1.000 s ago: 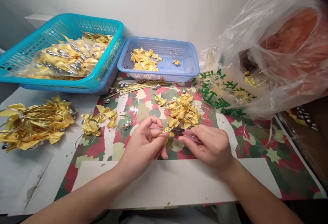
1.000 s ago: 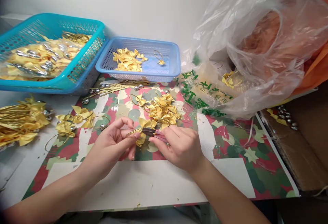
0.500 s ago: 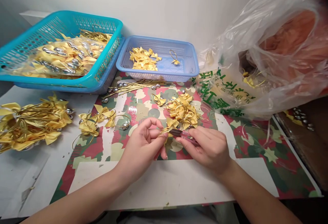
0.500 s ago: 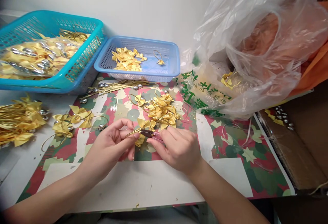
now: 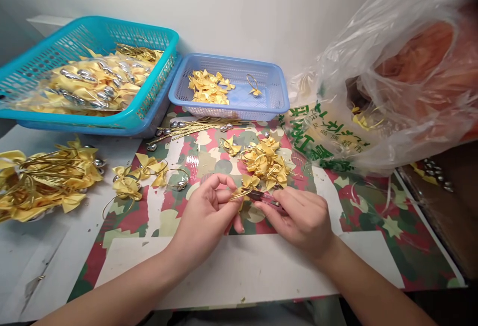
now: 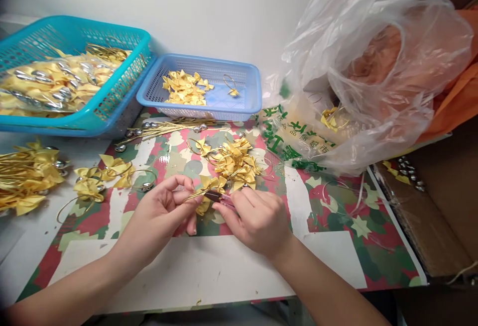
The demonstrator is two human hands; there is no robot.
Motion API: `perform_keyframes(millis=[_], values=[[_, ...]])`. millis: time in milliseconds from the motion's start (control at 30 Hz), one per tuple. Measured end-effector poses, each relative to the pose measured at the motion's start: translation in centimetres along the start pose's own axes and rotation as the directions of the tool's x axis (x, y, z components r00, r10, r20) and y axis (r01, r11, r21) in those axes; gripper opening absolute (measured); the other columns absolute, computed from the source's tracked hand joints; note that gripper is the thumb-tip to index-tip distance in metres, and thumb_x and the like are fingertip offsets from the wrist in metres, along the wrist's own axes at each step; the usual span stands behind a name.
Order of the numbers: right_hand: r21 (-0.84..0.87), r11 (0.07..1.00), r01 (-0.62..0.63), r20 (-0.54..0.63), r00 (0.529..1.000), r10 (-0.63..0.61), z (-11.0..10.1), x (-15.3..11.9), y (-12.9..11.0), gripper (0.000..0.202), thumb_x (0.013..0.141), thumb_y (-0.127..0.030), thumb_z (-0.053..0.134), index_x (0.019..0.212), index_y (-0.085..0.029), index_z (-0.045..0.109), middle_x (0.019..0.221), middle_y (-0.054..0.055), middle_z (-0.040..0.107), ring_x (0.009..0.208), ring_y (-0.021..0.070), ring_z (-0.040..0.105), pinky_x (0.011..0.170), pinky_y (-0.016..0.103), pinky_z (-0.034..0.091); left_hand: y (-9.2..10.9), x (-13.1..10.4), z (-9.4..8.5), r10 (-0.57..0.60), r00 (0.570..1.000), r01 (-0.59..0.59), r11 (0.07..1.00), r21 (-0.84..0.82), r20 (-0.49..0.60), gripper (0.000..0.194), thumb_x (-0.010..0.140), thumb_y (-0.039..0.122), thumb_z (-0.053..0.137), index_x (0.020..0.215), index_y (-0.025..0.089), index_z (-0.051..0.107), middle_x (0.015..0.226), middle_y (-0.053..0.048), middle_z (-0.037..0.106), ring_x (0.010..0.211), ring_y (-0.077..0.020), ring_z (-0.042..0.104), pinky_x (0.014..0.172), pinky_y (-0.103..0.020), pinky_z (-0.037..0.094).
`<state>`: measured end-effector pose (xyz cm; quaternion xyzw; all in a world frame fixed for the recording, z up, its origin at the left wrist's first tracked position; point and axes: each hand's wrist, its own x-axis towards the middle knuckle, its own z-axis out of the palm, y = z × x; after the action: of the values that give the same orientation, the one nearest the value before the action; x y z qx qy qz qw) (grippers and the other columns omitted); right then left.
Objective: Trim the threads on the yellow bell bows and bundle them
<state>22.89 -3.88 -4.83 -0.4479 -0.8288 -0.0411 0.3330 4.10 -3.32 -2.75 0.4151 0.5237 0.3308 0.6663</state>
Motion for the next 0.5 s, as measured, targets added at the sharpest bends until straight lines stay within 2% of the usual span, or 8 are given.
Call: perform_keyframes(millis=[500], values=[[-0.01,1.0,-0.003,-0.009,1.0,0.003,0.13,-0.05,-0.27,0.031,0.091,-0.032,0.06,0.066,-0.015,0.06,0.049,-0.002,0.052,0.045,0.01,0.045,0.047,0.027,0.027,0.08,-0.06,0.26,0.008,1.0,-0.009,0.999,-0.035,-0.021,0.02,0.084,0.025,0.059,0.084,0.022,0.039,0.044,0.006,0.059,0.037,-0.0066,0.044,0.04,-0.014,0.029]])
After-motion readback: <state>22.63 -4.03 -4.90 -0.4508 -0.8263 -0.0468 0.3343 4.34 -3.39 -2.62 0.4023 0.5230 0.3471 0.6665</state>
